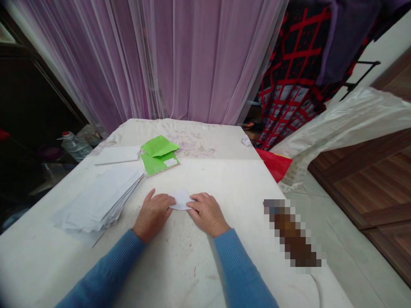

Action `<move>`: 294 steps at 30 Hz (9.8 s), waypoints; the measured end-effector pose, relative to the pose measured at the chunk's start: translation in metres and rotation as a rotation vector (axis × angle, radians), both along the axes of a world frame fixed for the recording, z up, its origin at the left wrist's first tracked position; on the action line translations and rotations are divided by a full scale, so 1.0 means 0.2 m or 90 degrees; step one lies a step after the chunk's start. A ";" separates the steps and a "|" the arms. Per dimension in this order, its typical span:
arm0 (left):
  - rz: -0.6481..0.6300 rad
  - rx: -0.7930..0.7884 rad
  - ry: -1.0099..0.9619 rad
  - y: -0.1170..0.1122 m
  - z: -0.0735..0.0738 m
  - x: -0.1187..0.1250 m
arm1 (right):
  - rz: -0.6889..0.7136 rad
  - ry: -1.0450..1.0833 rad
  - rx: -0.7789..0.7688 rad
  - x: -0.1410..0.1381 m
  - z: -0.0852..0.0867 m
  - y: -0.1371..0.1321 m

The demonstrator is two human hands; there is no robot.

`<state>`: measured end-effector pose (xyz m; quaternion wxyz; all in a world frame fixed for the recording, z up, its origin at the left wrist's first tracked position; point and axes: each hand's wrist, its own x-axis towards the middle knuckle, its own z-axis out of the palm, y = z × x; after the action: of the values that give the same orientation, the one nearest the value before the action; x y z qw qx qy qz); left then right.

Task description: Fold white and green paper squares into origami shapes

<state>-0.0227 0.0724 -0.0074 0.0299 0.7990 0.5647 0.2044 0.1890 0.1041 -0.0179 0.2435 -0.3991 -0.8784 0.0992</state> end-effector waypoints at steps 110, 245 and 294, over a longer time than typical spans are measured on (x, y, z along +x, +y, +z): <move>0.043 -0.081 0.002 0.06 -0.08 -0.13 | -0.132 -0.114 -0.026 -0.08 -0.01 -0.04; 0.034 -0.059 -0.147 0.06 -0.07 -0.10 | 0.048 -0.033 0.007 -0.14 0.10 0.18; 0.000 -0.118 -0.078 0.07 -0.05 -0.04 | -0.275 0.062 -0.027 -0.14 -0.09 -0.01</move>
<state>-0.0298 0.0867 -0.0178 0.1382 0.7787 0.5785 0.1999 0.1613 0.1021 -0.0349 0.2927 -0.5777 -0.7575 0.0822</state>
